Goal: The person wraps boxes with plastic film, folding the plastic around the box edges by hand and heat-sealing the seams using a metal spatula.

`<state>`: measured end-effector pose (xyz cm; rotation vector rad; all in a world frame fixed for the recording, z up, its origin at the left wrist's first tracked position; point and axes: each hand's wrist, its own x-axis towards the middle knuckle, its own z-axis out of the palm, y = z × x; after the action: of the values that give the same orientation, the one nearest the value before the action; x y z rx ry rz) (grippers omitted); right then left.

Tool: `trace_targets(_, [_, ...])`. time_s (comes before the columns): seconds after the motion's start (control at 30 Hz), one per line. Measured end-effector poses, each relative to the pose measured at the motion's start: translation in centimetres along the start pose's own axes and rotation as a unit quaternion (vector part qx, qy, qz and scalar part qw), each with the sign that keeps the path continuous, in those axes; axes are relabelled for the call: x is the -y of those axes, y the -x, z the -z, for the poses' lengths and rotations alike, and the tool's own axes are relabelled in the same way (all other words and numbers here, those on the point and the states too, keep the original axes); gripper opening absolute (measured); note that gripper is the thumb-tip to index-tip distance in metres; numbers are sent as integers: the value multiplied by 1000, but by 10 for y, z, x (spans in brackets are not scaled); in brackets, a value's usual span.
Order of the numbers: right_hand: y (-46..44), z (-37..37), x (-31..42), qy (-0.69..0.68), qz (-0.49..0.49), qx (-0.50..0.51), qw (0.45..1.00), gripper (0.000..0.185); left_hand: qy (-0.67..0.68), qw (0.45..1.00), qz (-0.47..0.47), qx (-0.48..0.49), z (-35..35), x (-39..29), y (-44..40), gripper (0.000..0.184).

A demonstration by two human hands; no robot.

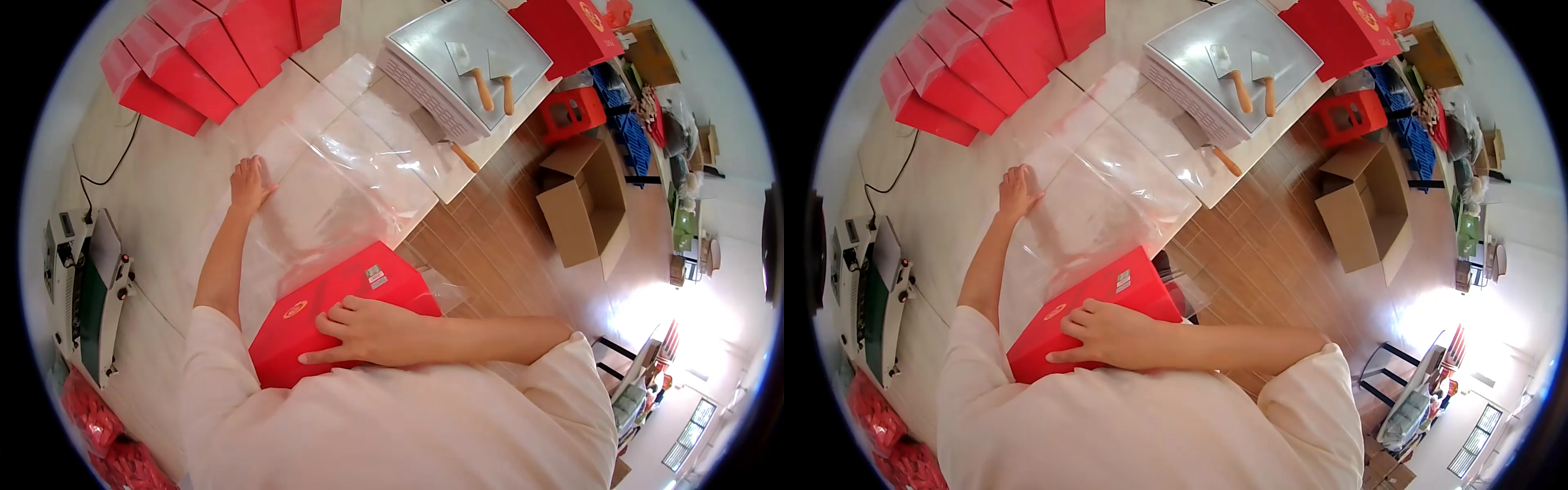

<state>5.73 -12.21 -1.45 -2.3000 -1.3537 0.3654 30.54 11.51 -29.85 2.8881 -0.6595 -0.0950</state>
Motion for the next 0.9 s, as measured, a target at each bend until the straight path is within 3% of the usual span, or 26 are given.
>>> trace_targets(0.13, [-3,6,-1,0,1,17,1000,57,2,1000,-3,1,-6,7,-13,63])
trace_targets(0.23, [-10,8,-7,-18,21,44,999,57,24,997,54,45,-11,18,-5,55])
trace_targets(0.33, [-10,4,-8,-4,17,12,1000,54,55,995,55,68,-7,2,-9,53])
trace_targets(0.4, [-10,4,-8,-20,3,-6,1000,52,75,994,5,-81,0,-16,-15,52])
trace_targets(0.63, [-15,8,-15,-14,-8,-23,1000,50,82,991,-83,-61,-20,-29,-53,60])
trace_targets(0.7, [-17,10,-16,-15,-4,-14,1000,49,119,992,-39,35,-22,-34,-57,53])
trace_targets(0.9, [-21,11,-21,-21,3,-14,1000,50,131,989,71,17,-24,-31,-60,37])
